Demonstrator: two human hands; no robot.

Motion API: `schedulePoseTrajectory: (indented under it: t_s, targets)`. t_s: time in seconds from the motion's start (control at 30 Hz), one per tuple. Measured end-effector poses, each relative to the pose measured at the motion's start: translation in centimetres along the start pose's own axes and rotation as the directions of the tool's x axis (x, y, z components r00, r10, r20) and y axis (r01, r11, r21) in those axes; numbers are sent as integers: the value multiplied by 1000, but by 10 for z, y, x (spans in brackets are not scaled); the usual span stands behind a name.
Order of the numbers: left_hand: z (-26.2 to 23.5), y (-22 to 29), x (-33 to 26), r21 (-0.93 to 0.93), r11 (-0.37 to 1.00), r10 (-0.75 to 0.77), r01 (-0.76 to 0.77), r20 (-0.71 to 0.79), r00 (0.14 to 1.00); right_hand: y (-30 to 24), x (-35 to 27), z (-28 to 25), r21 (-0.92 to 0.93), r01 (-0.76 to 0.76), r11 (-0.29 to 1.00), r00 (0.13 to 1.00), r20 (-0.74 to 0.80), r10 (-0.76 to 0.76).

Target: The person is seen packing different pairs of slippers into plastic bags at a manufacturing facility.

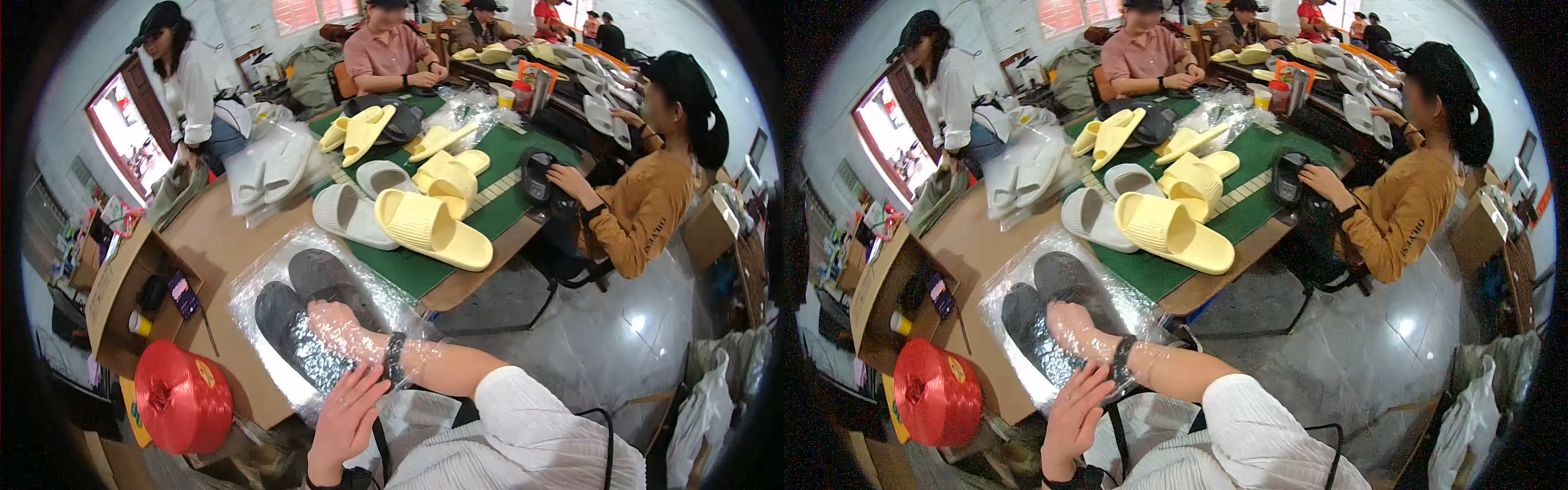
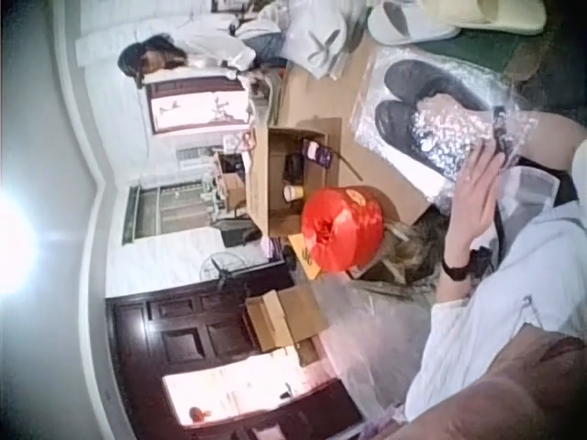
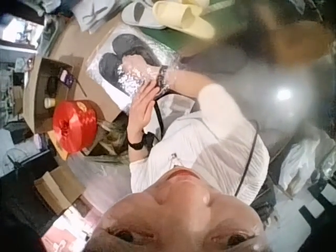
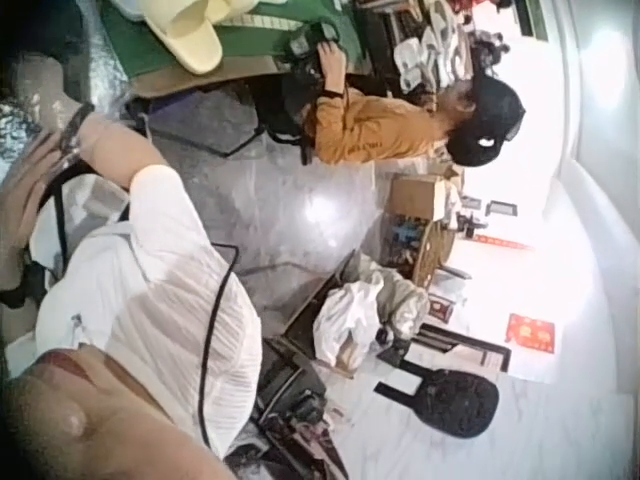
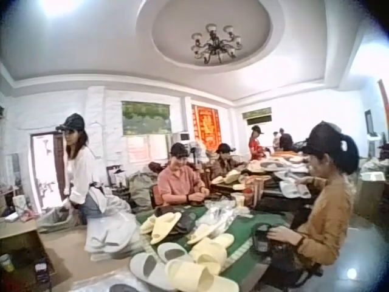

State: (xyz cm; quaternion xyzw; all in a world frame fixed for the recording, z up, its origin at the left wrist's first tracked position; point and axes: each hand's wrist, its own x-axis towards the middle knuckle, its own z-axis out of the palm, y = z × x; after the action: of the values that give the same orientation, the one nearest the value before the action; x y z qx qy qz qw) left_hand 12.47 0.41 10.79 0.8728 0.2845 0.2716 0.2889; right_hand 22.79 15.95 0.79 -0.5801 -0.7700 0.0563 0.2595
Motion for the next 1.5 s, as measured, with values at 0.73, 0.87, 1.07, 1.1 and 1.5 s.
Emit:
schedulePoseTrajectory:
  t_s: [0.73,0.87,1.07,1.1,1.5]
  targets:
    - [-11,-123,-73,-486,639,-769,596,-430,474,-4,-126,-202,822,-137,552,743,454,-492]
    - [-8,-124,-65,-486,585,-811,649,-345,473,10,-91,-170,610,24,792,987,113,-117]
    - [0,-118,-75,-607,514,-833,606,-185,521,47,-96,-92,379,-14,925,979,191,-64]
    - [5,-110,-81,-612,497,-830,615,-130,542,43,-103,-97,394,-56,917,974,225,-38]
    - [4,-107,-112,-742,403,-876,536,-142,461,81,-141,-128,266,-430,863,902,174,395]
